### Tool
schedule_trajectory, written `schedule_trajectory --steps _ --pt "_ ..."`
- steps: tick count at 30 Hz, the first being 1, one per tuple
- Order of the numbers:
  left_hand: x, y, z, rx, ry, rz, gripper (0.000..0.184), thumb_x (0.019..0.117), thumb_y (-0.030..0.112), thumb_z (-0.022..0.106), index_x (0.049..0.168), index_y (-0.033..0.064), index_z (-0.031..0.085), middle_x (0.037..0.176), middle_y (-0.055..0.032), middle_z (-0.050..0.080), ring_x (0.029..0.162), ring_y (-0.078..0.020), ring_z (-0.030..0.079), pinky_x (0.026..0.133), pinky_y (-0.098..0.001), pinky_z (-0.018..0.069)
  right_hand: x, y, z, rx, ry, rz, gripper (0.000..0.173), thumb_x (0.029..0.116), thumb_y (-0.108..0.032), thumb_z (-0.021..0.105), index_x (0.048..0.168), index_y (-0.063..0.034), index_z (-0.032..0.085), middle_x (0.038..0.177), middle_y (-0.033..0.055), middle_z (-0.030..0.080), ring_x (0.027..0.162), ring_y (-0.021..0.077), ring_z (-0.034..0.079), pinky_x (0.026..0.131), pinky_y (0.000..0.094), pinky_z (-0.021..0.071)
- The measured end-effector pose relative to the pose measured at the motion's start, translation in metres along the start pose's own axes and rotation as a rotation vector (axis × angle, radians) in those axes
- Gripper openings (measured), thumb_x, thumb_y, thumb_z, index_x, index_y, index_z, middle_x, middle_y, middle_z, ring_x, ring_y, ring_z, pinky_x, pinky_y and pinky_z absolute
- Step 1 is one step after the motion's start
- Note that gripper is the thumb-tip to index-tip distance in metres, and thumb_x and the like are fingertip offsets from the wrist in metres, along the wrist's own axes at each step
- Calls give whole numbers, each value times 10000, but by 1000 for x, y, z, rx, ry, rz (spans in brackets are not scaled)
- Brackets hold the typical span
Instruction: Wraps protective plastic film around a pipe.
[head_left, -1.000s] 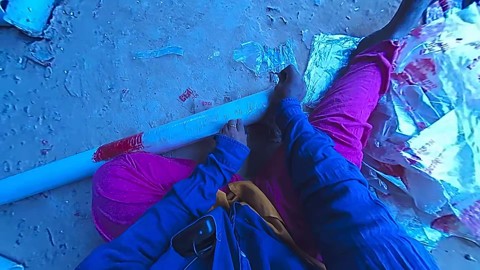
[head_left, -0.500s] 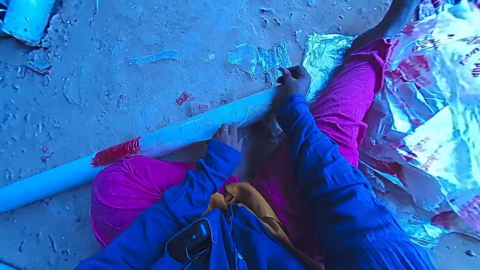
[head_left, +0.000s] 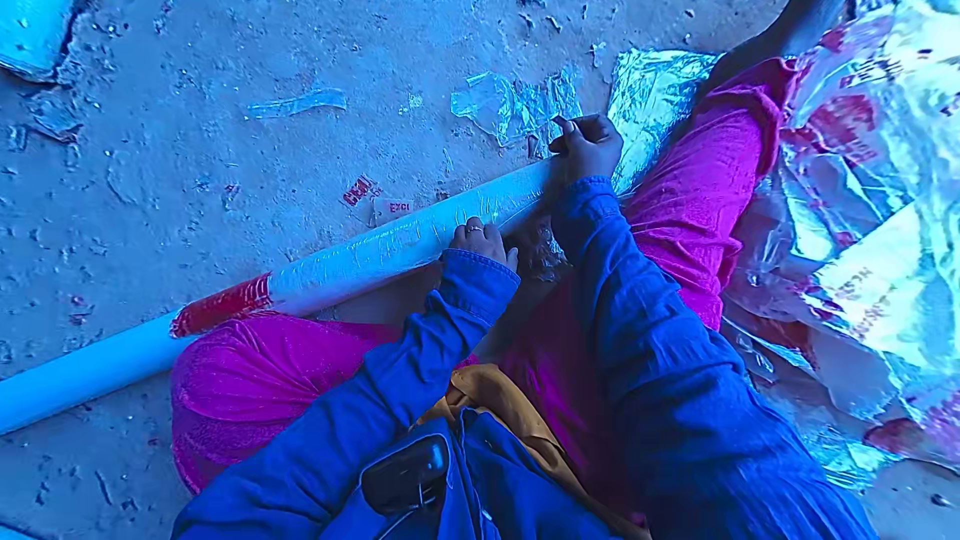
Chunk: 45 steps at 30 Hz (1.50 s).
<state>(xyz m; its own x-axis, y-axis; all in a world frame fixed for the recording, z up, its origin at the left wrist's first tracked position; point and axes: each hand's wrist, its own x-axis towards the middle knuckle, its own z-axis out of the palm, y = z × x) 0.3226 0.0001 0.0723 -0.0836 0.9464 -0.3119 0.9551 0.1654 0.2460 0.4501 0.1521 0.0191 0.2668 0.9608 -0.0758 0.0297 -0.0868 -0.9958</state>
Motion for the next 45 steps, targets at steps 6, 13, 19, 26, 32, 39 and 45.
schedule_trajectory --steps 6,13,19,26,32,39,45 --pt "-1 -27 46 -110 221 149 222 994 68 582 1108 -69 714 1092 -286 679 1061 -447 667 948 -523 532 -1 8 -2 -59 39 14 58 980 -63 643 1007 -20 671 836 27 700 625 84 635 652 286 564" --pt "7 -52 62 -148 623 505 141 861 -87 620 930 -37 732 852 -229 663 803 -402 687 711 -473 583 -1 1 -12 21 -43 -58 40 935 17 675 972 33 679 865 61 713 672 68 661 666 237 582" --pt "23 -64 60 -113 664 578 152 861 -70 655 985 -30 735 933 -227 712 863 -410 708 764 -489 584 -50 -52 -17 -759 -495 -434 162 972 -95 635 1033 -17 764 1108 168 731 1055 304 698 950 522 526" --pt "38 -63 53 -209 582 526 115 913 22 657 976 -27 740 924 -247 698 884 -442 706 756 -549 579 -74 -19 -27 -671 -650 -770 114 919 14 673 907 21 786 953 182 763 940 338 732 879 479 574" --pt "38 -67 54 -231 583 590 74 863 -33 664 910 -53 717 886 -256 689 857 -450 704 733 -551 576 -68 -5 -17 -741 -692 -861 166 913 42 632 875 -9 785 926 164 762 937 370 713 854 514 556" --pt "41 -72 53 -215 514 616 86 875 2 683 943 -41 713 898 -248 681 873 -446 697 767 -551 577 -68 -3 -15 -874 -626 -1012 188 893 79 598 859 -20 754 897 158 745 902 388 692 799 537 514" --pt "41 -74 54 -220 499 618 108 895 26 676 974 -30 725 913 -244 680 882 -437 694 786 -546 577 -75 -8 -15 -1012 -599 -1096 159 852 116 617 845 -5 721 854 166 707 873 382 680 747 521 508"
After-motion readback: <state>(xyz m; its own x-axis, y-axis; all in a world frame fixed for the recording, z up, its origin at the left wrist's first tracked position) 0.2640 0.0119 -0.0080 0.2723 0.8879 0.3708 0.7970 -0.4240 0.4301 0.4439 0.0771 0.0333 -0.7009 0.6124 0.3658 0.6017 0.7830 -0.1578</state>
